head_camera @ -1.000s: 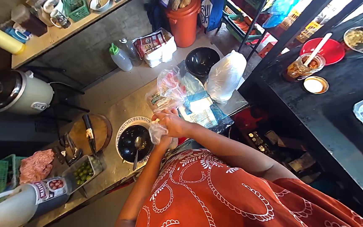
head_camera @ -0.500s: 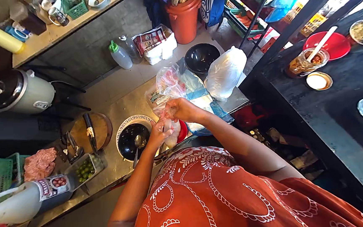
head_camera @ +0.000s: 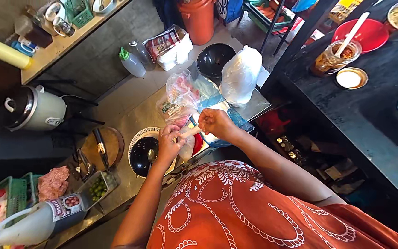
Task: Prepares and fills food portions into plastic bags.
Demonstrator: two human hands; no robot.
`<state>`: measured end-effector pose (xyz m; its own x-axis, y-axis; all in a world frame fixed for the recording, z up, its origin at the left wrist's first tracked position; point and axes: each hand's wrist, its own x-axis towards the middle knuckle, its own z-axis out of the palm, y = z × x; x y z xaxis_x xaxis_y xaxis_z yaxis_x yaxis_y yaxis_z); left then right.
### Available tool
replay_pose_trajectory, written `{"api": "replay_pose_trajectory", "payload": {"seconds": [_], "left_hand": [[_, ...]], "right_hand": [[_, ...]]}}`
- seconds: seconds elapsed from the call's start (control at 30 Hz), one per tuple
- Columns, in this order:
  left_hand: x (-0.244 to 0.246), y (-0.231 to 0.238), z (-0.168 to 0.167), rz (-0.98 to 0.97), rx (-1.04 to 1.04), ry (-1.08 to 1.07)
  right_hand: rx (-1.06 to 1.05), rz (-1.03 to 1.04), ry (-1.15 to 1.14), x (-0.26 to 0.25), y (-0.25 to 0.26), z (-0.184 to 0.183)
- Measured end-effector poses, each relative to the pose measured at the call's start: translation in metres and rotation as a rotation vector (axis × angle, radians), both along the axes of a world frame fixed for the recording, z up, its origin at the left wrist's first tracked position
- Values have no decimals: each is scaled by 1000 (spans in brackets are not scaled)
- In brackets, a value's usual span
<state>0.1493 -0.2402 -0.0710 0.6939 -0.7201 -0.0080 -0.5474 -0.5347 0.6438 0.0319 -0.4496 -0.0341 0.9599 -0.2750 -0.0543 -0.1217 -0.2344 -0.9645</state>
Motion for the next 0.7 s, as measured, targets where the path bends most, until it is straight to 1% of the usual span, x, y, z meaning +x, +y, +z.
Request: {"api": "replay_pose_trajectory", "payload": {"seconds": [0.1,0.17,0.27,0.3,0.37,0.47,0.53,0.6,0.63,0.7], "left_hand": [[-2,-6,15,-25,59,-43],[-2,-9,29,-44,75,-93],[3,-18,55,-69,3,-189],[5,-22,65,-68,-30,-220],[8,-34,88,-52,-83,-287],[8,-54,117,-36,-230,-395],[3,-68,132,-59,-396,-472],[-7,-78,149,-117,-571,-484],[-15,-79,160,-163,-644,-449],[-27,-75,179,-263,-762,-347]], "right_hand": [[87,-41,-15,-13,-1,-10],[195,-80,-36,-22,0,-7],[412,-140,-110,-31,4,1],[507,-160,-132,-33,6,4],[762,-199,-144,-38,12,14],[1231,-194,-85,-42,29,33],[1479,-45,-96,-39,44,36],[1659,170,-173,-30,59,34],[1721,279,-225,-21,65,32],[1750,489,-345,2,68,27]]}}
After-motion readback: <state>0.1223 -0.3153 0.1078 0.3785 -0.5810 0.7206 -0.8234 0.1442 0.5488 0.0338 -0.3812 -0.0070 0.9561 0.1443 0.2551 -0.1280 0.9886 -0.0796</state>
